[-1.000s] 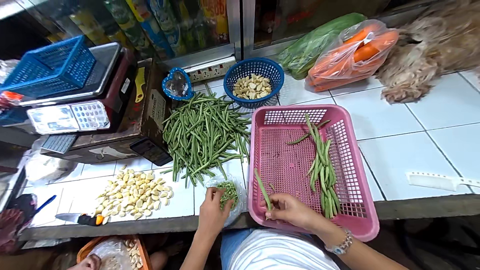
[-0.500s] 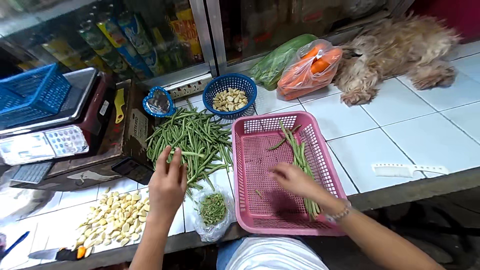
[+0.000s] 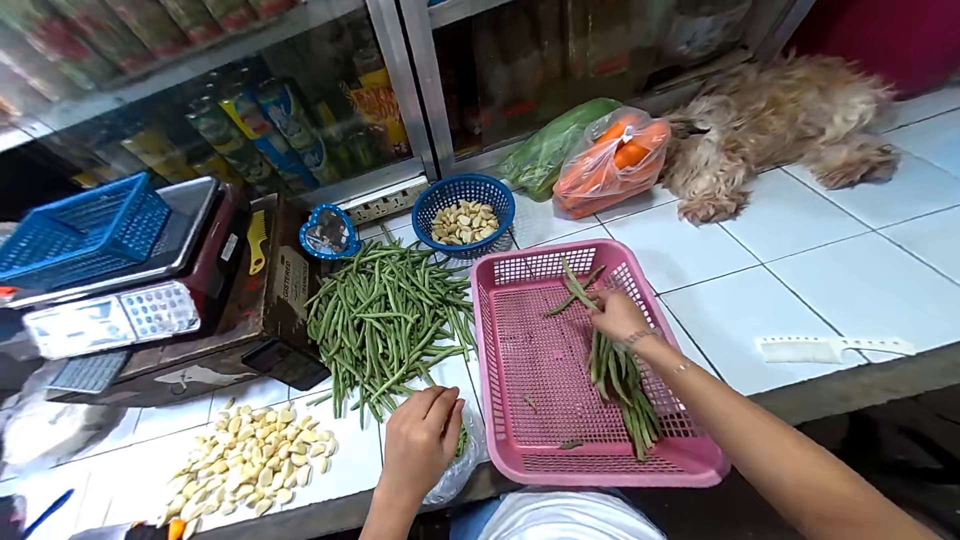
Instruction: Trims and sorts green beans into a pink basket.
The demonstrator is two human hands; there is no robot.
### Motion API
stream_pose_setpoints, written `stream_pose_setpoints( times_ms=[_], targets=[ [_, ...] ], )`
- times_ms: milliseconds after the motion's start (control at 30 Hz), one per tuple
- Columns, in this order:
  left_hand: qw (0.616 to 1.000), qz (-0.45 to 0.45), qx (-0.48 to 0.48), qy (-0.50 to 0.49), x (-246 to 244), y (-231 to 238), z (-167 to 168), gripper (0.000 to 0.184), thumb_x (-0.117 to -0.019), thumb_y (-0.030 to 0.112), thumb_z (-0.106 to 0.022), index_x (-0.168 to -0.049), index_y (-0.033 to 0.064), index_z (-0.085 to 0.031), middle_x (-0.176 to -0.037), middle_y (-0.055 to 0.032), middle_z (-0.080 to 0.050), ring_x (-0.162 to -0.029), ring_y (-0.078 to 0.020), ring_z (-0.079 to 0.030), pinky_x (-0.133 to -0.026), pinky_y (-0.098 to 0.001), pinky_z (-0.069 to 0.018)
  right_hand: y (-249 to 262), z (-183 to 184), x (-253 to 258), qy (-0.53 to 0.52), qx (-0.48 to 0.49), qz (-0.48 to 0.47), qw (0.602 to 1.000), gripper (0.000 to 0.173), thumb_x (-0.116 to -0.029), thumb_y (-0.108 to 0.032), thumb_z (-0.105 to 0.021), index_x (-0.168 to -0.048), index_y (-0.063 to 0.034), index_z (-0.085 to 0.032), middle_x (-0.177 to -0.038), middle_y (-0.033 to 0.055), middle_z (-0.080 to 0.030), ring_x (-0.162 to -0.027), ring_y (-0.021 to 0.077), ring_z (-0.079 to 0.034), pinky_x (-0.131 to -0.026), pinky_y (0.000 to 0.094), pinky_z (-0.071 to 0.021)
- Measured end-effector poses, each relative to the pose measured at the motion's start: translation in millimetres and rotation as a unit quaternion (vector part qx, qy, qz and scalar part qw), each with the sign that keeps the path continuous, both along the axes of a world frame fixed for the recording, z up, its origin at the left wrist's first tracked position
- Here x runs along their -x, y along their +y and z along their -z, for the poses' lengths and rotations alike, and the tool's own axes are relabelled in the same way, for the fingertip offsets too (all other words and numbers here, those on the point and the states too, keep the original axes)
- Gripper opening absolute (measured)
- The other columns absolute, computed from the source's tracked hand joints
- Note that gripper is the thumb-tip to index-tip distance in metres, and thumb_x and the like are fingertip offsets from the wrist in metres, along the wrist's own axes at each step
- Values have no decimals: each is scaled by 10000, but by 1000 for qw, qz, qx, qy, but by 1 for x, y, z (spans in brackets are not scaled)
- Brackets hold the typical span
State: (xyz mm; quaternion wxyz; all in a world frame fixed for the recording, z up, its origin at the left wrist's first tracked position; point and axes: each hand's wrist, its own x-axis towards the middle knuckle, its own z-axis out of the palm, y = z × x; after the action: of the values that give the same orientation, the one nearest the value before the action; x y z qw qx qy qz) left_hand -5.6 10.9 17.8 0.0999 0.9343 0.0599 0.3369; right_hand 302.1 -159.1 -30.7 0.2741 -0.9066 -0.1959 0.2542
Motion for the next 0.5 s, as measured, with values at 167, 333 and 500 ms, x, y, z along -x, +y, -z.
stream_pose_setpoints(
  times_ms=[167, 333, 500],
  targets=[
    [998, 36, 39, 12, -18, -21, -6, 184, -895, 39, -657, -1021, -32, -771, -967, -199, -754, -855, -311, -752, -773, -373, -605, -20, -44, 90, -138, -126, -193, 963, 328, -1006, -13, -526, -1304, 39, -653, -1237, 318, -626, -1053, 470, -655, -907, 589, -522],
    [997, 68, 15, 44, -35, -30, 7, 181, -899, 18, -660, -1033, -45, -764, -942, -195, -751, -827, -316, -752, -757, -382, -606, -16, -32, 126, -387, -230, -279, 848, 225, -945, -104, -589, -1037, 8, -761, -765, 212, -642, -630, 376, -666, -543, 468, -555],
    [994, 46, -55, 79, -36, -33, 15, 101, -880, -2, -642, -882, -55, -729, -796, -174, -710, -724, -307, -730, -663, -370, -594, -5, -24, 143, -399, -210, -321, 833, 169, -883, -13, -620, -988, 40, -741, -800, 233, -671, -692, 411, -696, -585, 486, -576]
  ],
)
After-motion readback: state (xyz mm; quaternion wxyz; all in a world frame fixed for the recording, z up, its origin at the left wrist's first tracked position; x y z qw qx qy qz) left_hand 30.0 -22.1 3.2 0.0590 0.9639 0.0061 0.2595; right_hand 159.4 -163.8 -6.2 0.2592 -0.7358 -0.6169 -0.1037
